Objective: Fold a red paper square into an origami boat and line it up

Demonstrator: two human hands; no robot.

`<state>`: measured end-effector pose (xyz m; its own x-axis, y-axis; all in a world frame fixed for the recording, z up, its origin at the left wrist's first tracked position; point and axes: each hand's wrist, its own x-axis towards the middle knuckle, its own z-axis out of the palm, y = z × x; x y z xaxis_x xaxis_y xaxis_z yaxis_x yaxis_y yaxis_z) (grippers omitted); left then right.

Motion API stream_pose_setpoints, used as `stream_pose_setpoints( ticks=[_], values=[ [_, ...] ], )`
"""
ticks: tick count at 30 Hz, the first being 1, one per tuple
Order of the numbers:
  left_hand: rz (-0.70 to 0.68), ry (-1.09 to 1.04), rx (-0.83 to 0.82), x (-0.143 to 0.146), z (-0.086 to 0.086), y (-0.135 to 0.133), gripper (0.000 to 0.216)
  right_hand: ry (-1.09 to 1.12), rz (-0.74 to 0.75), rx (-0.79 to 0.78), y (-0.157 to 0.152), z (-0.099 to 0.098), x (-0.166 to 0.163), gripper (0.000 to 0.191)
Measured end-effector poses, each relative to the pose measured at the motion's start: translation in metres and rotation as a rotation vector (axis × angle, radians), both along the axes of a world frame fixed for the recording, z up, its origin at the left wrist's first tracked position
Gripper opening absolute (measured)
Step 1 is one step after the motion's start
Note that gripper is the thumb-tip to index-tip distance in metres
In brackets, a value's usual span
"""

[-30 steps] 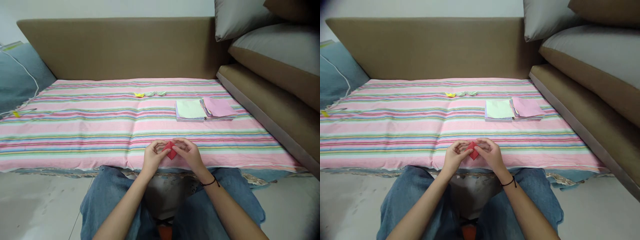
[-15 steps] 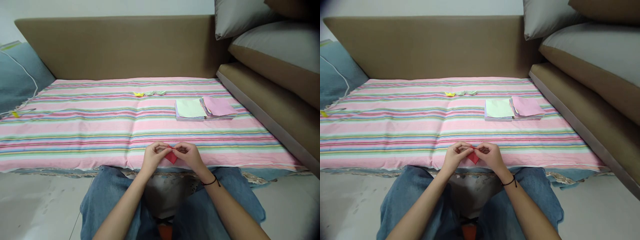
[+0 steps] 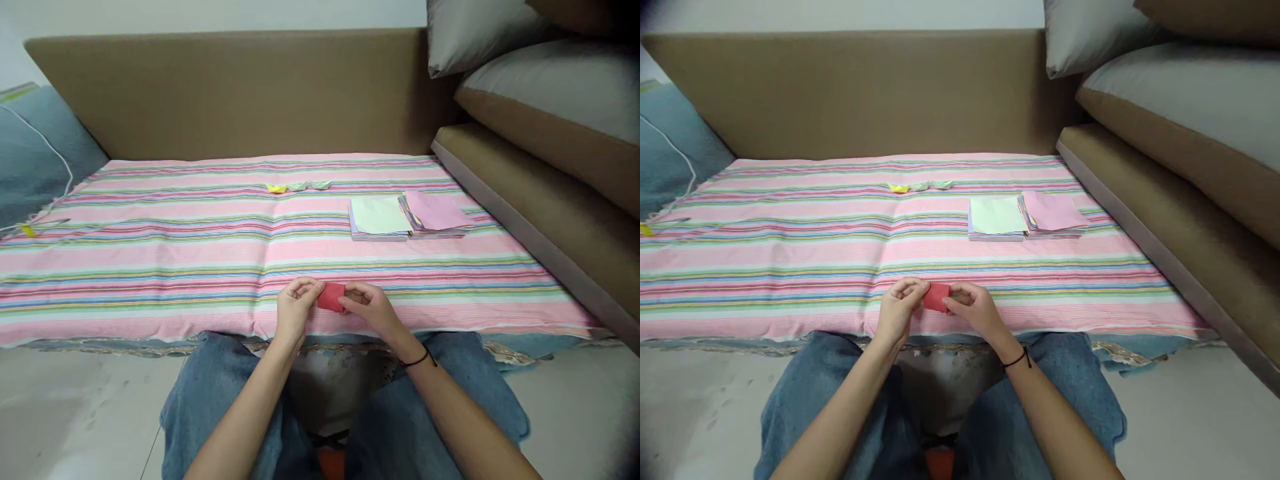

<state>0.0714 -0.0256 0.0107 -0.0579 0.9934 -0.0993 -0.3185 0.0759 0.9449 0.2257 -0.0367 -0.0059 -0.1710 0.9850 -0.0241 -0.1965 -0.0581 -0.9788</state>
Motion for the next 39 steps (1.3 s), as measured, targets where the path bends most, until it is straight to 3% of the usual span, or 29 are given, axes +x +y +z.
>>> stream_pose_setpoints(
  ticks=[3,8,11,15,21,28,35,39],
  values=[
    [0.019,-0.017,0.005,0.0,0.003,-0.001,0.027,-0.031,0.056,0.003,0.0,0.0,0.0,0.022],
    [-0.025,-0.009,-0.005,0.0,0.007,-0.002,0.046,-0.074,-0.081,0.041,0.0,0.004,0.0,0.022],
    [-0.041,0.006,0.005,-0.002,0.007,-0.002,0.05,-0.084,-0.09,0.035,0.0,0.005,-0.001,0.026],
    [-0.085,0.02,0.037,-0.003,0.006,-0.002,0.046,-0.128,-0.012,0.043,-0.002,0.008,-0.002,0.026],
    [-0.272,0.128,-0.006,-0.006,0.004,-0.002,0.042,-0.192,0.0,0.07,-0.005,0.015,-0.002,0.024],
    [-0.191,0.051,0.042,-0.008,0.005,0.001,0.03,-0.068,-0.085,0.059,-0.003,0.011,-0.003,0.022],
    [-0.317,0.093,0.018,-0.008,0.007,-0.001,0.03,-0.005,-0.222,-0.007,-0.003,0.011,-0.001,0.022],
    [-0.451,0.194,0.068,-0.009,0.009,-0.002,0.035,-0.077,-0.242,0.05,-0.002,0.01,0.0,0.021]
  ],
)
